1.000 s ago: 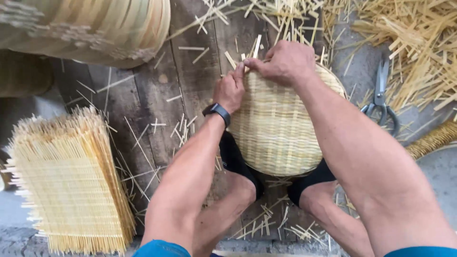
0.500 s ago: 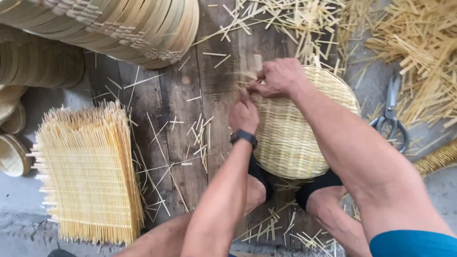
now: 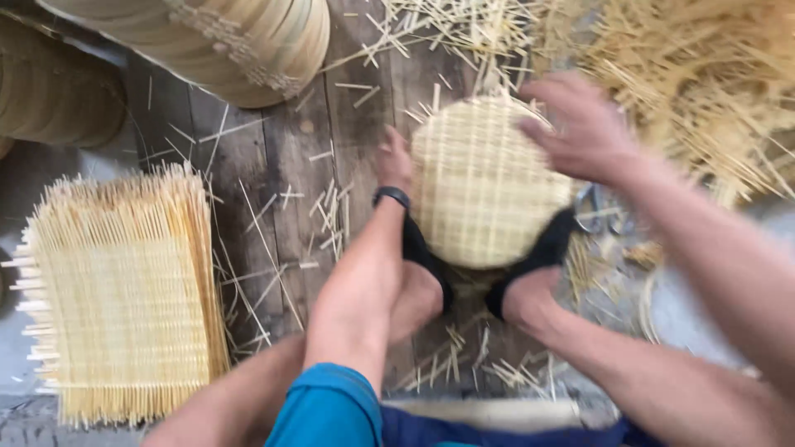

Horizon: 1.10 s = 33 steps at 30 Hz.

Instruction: The person sits on a low stool in a bamboo workshop and finishes a round woven bamboo winnowing basket. They trim the excess bamboo strips around the edge with scissors, fit a thin bamboo rim hoop over the woven mat, press the mat into a round wooden mold, and tuck the strip ends under the rim to secure it.

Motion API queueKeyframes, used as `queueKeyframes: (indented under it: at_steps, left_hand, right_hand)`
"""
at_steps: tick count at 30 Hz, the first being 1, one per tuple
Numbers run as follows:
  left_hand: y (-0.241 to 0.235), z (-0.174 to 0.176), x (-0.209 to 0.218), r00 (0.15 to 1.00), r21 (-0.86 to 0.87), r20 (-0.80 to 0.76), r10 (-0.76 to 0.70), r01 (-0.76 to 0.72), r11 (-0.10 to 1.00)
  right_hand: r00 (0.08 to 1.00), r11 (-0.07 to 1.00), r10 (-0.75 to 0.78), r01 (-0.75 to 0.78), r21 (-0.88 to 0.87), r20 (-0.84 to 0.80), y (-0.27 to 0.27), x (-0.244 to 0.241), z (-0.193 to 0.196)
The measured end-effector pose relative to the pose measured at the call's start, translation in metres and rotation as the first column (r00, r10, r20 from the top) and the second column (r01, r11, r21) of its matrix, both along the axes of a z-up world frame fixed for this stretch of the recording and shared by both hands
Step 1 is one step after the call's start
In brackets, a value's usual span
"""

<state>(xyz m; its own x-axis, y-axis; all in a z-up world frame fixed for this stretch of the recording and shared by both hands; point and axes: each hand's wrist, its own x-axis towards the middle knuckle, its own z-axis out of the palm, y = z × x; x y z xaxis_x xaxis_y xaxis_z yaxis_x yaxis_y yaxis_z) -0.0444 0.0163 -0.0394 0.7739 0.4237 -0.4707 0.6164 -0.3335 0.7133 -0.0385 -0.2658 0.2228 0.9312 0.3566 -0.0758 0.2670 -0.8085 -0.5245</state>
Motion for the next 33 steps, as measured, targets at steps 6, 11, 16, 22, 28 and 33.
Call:
queueKeyframes:
  at_steps: [6,11,16,22,28,33]
  left_hand:
    - [0.043,0.063,-0.031,0.785,-0.162,0.473,0.401,-0.369,0.915]
    - [0.066,0.116,-0.052,0.951,-0.4,0.214,0.222,-0.122,0.908]
    - [0.054,0.055,-0.054,0.973,0.203,0.184,-0.142,0.104,0.974]
    - [-0.01,0.066,-0.054,0.994,-0.031,-0.105,-0.005,0.002,1.0]
    - [-0.041,0.151,-0.051,0.946,-0.233,-0.146,0.288,-0.316,0.92]
    - [-0.029,0.171,-0.062,0.708,-0.438,0.543,0.452,-0.221,0.871]
  right_hand:
    - [0.969,0.871,-0.194,0.098,-0.482,-0.152,-0.233,-0.119,0.019]
    - [0.894,0.877,-0.354,0.217,-0.429,-0.273,-0.204,-0.156,0.012]
    - [0.829,0.95,-0.311,0.257,-0.178,-0.464,-0.141,-0.167,-0.083]
    - [0.762,0.851,-0.468,0.525,0.005,-0.448,-0.079,-0.129,-0.163]
    - [0.592,0.657,-0.622,0.751,0.07,-0.512,-0.055,-0.114,-0.112]
    - [0.757,0.544,-0.577,0.636,0.547,-0.307,-0.073,-0.118,-0.064]
